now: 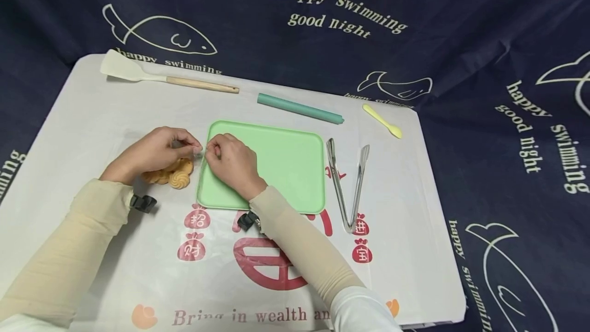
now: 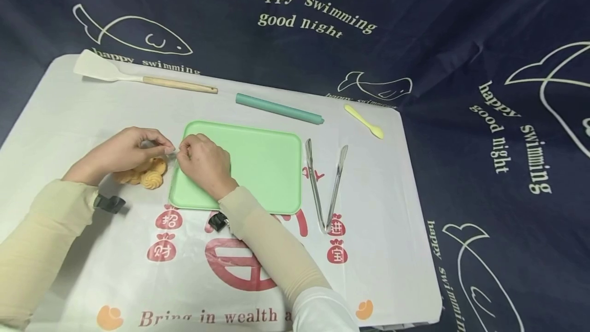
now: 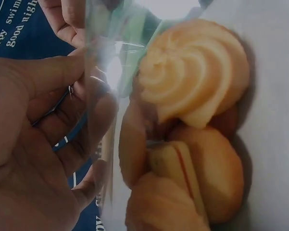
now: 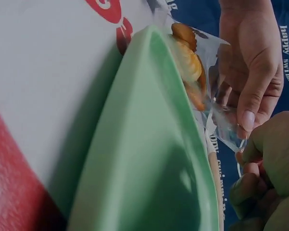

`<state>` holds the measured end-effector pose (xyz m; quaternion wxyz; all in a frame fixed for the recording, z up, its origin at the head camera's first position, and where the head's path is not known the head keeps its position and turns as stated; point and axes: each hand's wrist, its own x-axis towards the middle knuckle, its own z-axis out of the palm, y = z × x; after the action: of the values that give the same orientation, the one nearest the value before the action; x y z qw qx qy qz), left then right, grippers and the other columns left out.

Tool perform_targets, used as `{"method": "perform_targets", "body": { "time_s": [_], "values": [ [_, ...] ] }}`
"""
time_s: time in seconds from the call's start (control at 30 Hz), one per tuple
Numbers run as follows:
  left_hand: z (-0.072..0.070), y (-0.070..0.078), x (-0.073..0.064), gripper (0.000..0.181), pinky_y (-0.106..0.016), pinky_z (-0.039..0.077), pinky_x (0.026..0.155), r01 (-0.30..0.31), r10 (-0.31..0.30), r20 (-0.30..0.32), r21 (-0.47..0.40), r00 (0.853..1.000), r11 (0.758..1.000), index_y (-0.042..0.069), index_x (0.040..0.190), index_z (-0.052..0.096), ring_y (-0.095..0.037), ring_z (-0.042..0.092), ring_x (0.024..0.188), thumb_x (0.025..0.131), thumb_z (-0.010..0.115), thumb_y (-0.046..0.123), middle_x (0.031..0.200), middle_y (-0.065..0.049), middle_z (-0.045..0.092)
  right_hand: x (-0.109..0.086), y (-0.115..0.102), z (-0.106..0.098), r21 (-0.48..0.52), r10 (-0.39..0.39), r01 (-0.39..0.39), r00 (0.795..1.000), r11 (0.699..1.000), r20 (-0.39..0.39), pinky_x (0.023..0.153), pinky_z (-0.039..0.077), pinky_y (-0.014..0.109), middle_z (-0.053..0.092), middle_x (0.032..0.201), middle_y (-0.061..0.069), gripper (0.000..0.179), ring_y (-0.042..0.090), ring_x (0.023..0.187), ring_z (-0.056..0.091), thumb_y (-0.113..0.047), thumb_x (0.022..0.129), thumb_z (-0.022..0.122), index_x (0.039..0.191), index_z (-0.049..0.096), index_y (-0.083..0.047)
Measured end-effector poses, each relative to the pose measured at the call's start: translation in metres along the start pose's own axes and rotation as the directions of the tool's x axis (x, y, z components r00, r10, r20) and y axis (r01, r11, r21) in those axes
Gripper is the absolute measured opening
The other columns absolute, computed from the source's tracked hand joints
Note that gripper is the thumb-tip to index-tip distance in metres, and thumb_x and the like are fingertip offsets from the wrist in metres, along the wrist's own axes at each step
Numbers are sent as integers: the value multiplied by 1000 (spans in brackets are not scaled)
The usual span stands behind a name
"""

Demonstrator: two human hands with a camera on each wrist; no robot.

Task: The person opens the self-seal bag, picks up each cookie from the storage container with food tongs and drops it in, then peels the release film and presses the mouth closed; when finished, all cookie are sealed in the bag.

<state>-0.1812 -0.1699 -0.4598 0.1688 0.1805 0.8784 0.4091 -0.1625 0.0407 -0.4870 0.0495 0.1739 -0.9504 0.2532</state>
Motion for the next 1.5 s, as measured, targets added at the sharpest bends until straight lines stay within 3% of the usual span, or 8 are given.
{"method": "perform_targets", "body": {
  "time_s": [0.27, 0.53, 0.67, 0.83, 0.9, 1.2, 1.4, 1.5],
  "values": [
    [-2, 0, 2, 21, -46, 42, 95, 68, -69, -16, -58, 997, 996, 6, 111, 73, -25, 59, 102, 103, 64, 22, 106, -8, 71, -16, 19, -14, 91, 60, -69, 994, 993, 93, 50, 35, 21, 52, 75, -9, 14, 6, 64, 46, -18, 97, 56, 84, 60, -21],
    [-2, -1, 5, 19, -45, 42, 94, 48, -50, -30, -62, 998, 997, 4, 113, 73, -26, 58, 100, 103, 62, 16, 105, -11, 70, -74, 19, -47, 164, -138, 104, 968, 981, 208, 55, 42, 19, 52, 79, -14, 11, 1, 66, 48, -17, 93, 57, 87, 61, -24],
    [-3, -1, 8, 19, -45, 43, 94, 45, -47, -30, -57, 998, 997, 3, 114, 72, -27, 58, 101, 104, 61, 14, 107, -12, 69, -105, 17, -63, 188, -301, 255, 912, 949, 279, 59, 42, 14, 52, 82, -21, 13, -6, 68, 46, -16, 94, 58, 87, 62, -26],
    [-2, 0, 10, 21, -47, 45, 93, 52, -54, -26, -52, 998, 997, 3, 114, 71, -28, 60, 101, 104, 61, 19, 107, -13, 70, -134, 11, -75, 249, -495, 430, 792, 868, 357, 59, 38, 9, 51, 83, -20, 15, -10, 68, 41, -14, 93, 58, 89, 65, -27],
    [0, 0, 11, 22, -44, 45, 91, 55, -56, -27, -58, 998, 997, 3, 114, 71, -27, 60, 100, 104, 62, 20, 107, -12, 69, -142, 10, -77, 288, -542, 462, 757, 839, 366, 56, 35, 8, 52, 83, -19, 15, -10, 66, 39, -12, 92, 58, 91, 66, -25],
    [7, 1, 12, 22, -28, 48, 67, 37, -37, -8, -75, 999, 996, 3, 113, 71, -27, 59, 83, 103, 63, 20, 100, -10, 69, -159, 9, -77, 368, -618, 504, 704, 782, 349, 53, 26, 9, 49, 77, -17, 16, -9, 68, 37, -8, 90, 59, 92, 62, -23],
    [12, 2, 12, 20, -27, 48, 71, 24, -24, 5, -83, 1000, 996, 3, 112, 72, -27, 59, 85, 103, 64, 20, 100, -9, 69, -165, 5, -79, 350, -628, 523, 671, 777, 394, 52, 23, 11, 43, 73, -18, 17, -10, 66, 33, -9, 89, 60, 86, 59, -26],
    [13, 1, 11, 20, -29, 48, 71, 22, -21, 4, -83, 1000, 996, 3, 112, 71, -27, 58, 85, 103, 63, 19, 99, -10, 69, -168, 3, -79, 373, -663, 548, 638, 748, 392, 55, 26, 9, 47, 76, -18, 16, -9, 68, 35, -10, 88, 61, 86, 62, -27]
  ]
}}
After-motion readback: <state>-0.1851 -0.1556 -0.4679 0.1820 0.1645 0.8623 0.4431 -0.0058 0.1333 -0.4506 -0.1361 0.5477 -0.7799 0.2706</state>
